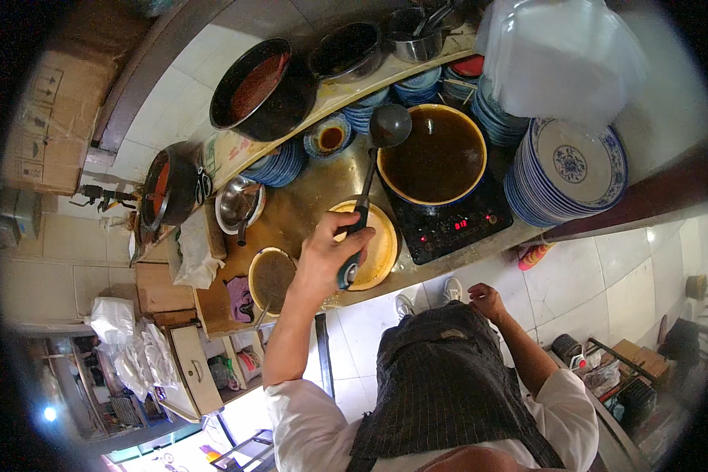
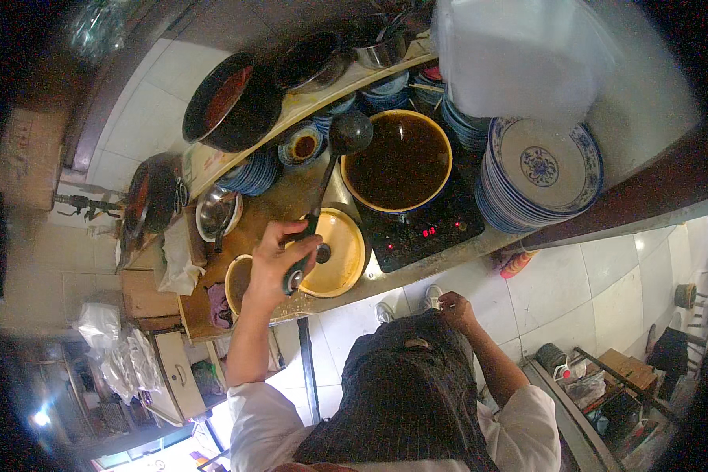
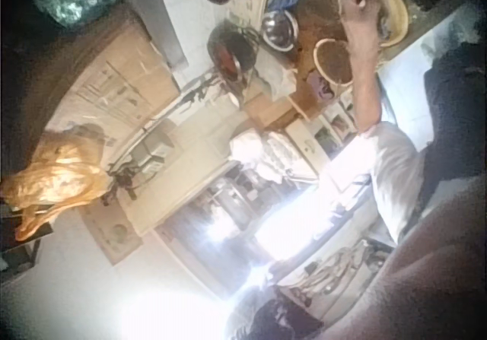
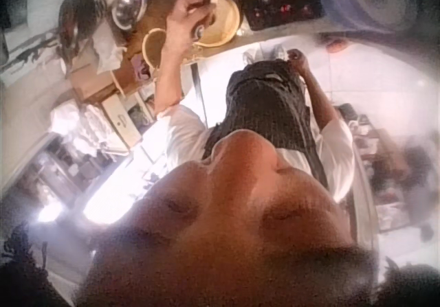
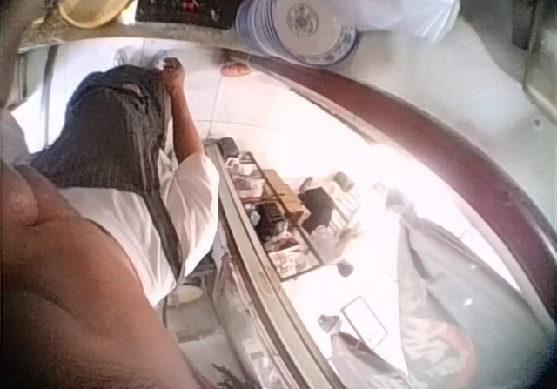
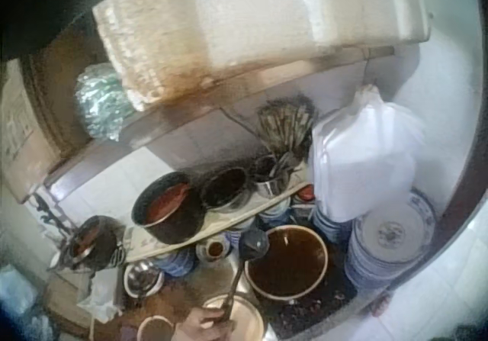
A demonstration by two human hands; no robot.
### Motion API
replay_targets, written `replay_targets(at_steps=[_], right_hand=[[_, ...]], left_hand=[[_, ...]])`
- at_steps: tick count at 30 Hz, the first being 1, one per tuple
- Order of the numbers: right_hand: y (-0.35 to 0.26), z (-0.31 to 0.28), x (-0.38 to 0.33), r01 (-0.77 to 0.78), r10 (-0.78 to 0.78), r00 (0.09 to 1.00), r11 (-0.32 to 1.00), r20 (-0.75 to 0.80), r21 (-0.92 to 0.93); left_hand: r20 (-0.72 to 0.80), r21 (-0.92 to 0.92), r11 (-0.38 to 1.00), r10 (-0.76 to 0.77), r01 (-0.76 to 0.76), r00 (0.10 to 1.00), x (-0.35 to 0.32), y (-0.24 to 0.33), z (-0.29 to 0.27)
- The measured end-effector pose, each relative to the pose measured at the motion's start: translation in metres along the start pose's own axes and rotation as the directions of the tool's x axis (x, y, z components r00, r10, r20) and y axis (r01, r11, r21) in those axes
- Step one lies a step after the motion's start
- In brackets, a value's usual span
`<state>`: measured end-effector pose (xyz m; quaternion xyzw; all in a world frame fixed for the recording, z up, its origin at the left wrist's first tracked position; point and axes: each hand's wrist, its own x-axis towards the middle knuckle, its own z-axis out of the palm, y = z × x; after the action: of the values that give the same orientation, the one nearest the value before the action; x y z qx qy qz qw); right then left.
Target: The person wipes a small stovetop surface and the surrounding counter with a cloth, moves a covered pot, and stirs liquid in a nearby container.
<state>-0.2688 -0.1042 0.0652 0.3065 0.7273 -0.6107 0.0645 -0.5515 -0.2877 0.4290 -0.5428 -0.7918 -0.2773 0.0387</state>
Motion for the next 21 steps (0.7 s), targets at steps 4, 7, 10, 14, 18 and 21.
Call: replay_targets(at_steps=[4,7,10,14,18,21], right_hand=[[0.010,-0.007,-0.006,-0.058,0.058,0.998,0.998,-0.005,0.023],[0.014,-0.008,-0.011,0.030,-0.032,0.999,0.996,-0.026,-0.087],[0.017,-0.011,-0.013,0.059,-0.060,0.998,0.997,-0.015,-0.056],[0.029,-0.011,-0.007,-0.023,0.023,1.000,0.998,0.002,0.057],[0.026,-0.014,-0.002,-0.048,0.049,0.998,0.997,-0.024,0.064],[0.028,-0.012,0.001,-0.098,0.102,0.994,0.987,-0.030,0.126]], left_hand=[[0.163,0.156,0.981,0.093,-0.118,0.982,0.009,0.001,0.014],[0.258,0.258,0.949,0.111,-0.180,0.960,0.012,0.002,0.022],[0.279,0.237,0.957,0.101,-0.170,0.955,0.011,0.000,0.031],[0.246,-0.185,0.965,-0.136,0.184,0.960,0.004,-0.009,0.046],[-0.075,-0.214,0.976,-0.044,0.027,0.996,0.025,-0.004,0.042],[-0.155,-0.442,0.885,-0.238,0.148,0.959,0.020,-0.018,0.047]])
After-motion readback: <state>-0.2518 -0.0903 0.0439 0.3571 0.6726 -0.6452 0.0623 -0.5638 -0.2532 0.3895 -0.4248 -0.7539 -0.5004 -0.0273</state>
